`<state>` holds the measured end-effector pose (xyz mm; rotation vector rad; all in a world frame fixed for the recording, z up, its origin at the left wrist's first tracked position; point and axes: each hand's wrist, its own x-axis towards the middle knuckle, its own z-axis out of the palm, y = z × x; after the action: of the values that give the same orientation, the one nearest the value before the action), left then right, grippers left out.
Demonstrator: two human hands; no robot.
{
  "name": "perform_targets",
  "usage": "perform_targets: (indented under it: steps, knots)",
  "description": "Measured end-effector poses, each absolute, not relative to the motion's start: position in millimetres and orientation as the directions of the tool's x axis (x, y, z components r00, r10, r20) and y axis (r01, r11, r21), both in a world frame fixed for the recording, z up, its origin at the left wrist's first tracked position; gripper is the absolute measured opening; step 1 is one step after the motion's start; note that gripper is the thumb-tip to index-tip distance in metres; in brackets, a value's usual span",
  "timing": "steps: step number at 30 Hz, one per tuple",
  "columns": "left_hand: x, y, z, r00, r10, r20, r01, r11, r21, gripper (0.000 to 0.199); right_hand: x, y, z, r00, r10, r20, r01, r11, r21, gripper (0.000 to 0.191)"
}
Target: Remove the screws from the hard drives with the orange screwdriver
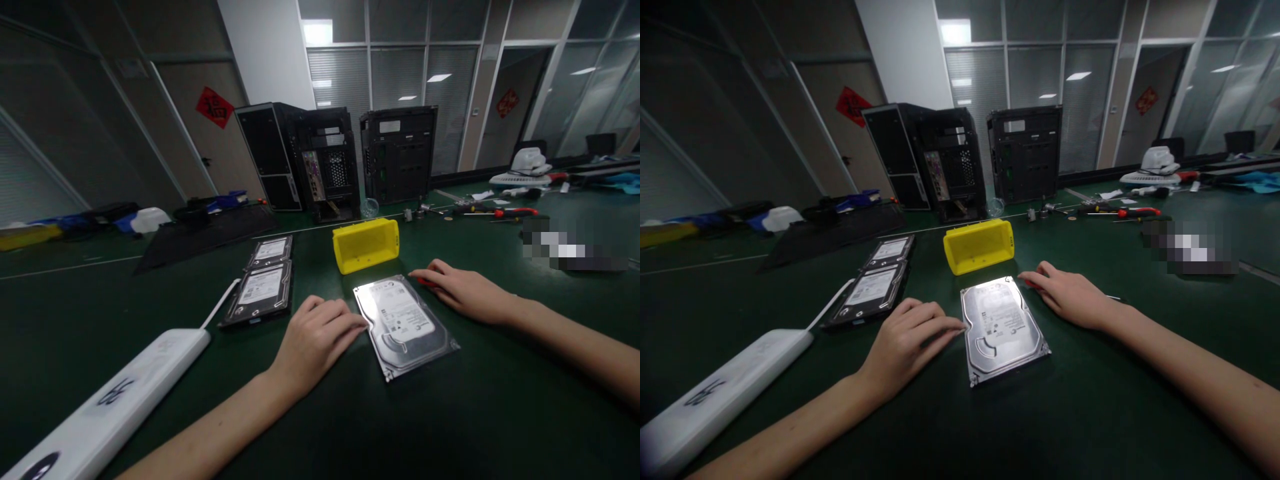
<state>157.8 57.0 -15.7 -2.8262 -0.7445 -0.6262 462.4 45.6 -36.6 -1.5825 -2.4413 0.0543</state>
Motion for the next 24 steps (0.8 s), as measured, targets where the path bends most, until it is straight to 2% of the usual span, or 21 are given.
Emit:
perform_targets:
  steps: [24]
  knots:
    - [158.5, 58.0, -17.9, 0.788, 0.428, 0.443, 0.505, -0.860, -0.067, 0.018, 461.6, 43.6, -37.2, -0.388, 0.906, 0.171, 0.898, 0.413, -0.150, 0.045]
